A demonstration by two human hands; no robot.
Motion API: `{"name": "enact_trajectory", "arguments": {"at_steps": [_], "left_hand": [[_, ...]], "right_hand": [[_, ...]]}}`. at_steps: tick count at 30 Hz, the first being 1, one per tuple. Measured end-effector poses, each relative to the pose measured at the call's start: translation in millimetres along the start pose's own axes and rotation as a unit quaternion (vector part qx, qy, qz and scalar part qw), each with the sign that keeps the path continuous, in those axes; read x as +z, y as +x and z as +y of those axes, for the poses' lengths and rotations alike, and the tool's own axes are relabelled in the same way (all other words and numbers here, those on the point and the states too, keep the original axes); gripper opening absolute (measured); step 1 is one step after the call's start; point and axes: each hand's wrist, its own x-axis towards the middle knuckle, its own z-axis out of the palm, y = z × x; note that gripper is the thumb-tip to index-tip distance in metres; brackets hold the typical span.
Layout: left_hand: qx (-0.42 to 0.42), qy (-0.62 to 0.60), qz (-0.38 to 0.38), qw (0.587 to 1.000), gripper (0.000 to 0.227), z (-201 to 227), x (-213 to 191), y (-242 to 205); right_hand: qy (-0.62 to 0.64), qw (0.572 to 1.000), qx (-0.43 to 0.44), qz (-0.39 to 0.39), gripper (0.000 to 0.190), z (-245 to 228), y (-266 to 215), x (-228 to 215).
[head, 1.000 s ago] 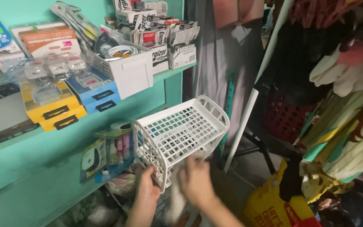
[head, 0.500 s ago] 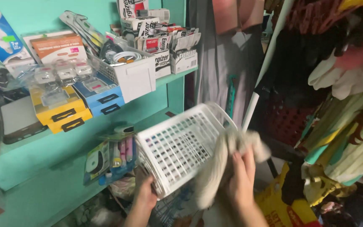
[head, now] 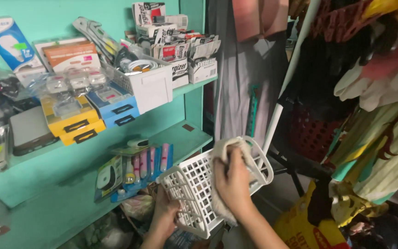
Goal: The person wipes a white plastic basket with a cloth and places it on a shelf. They then wipe the shelf surface and several small boxes, including a mini fan box, before arranging them neatly on the shelf.
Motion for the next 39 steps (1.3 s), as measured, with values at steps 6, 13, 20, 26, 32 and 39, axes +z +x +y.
{"name": "enact_trajectory", "arguments": {"at_steps": [6, 13, 20, 26, 32, 39], "left_hand": [[-0.064, 0.133, 0.085, 0.985, 0.065, -8.6, -1.7, 13.2], [-0.064, 0.032, 0.144, 0.987, 0.059, -8.1, -13.0, 22.5], [-0.043, 0.026, 0.222, 0.974, 0.065, 9.1, 22.4, 19.0], [0.062, 0.079, 0.231, 0.968, 0.070, -7.0, 53.8, 15.8], [0.072, -0.063, 0.207, 0.974, 0.059, -31.9, 29.0, 33.3], [0.114, 0.038, 0.149, 0.982, 0.073, -26.4, 29.5, 34.1]], "right_hand": [[0.141, 0.969, -0.150, -0.136, 0.030, -2.6, -18.1, 9.9], [0.188, 0.942, -0.047, -0.274, 0.022, 27.2, -24.9, -15.7], [0.298, 0.947, 0.050, -0.109, 0.024, 72.5, -23.8, -29.9], [-0.207, 0.909, -0.355, -0.076, 0.042, -30.2, 1.6, -15.8], [-0.335, 0.807, -0.398, -0.281, 0.037, 27.0, -25.5, 44.1], [-0.310, 0.807, -0.460, -0.204, 0.030, 0.6, 4.9, 23.3]]}}
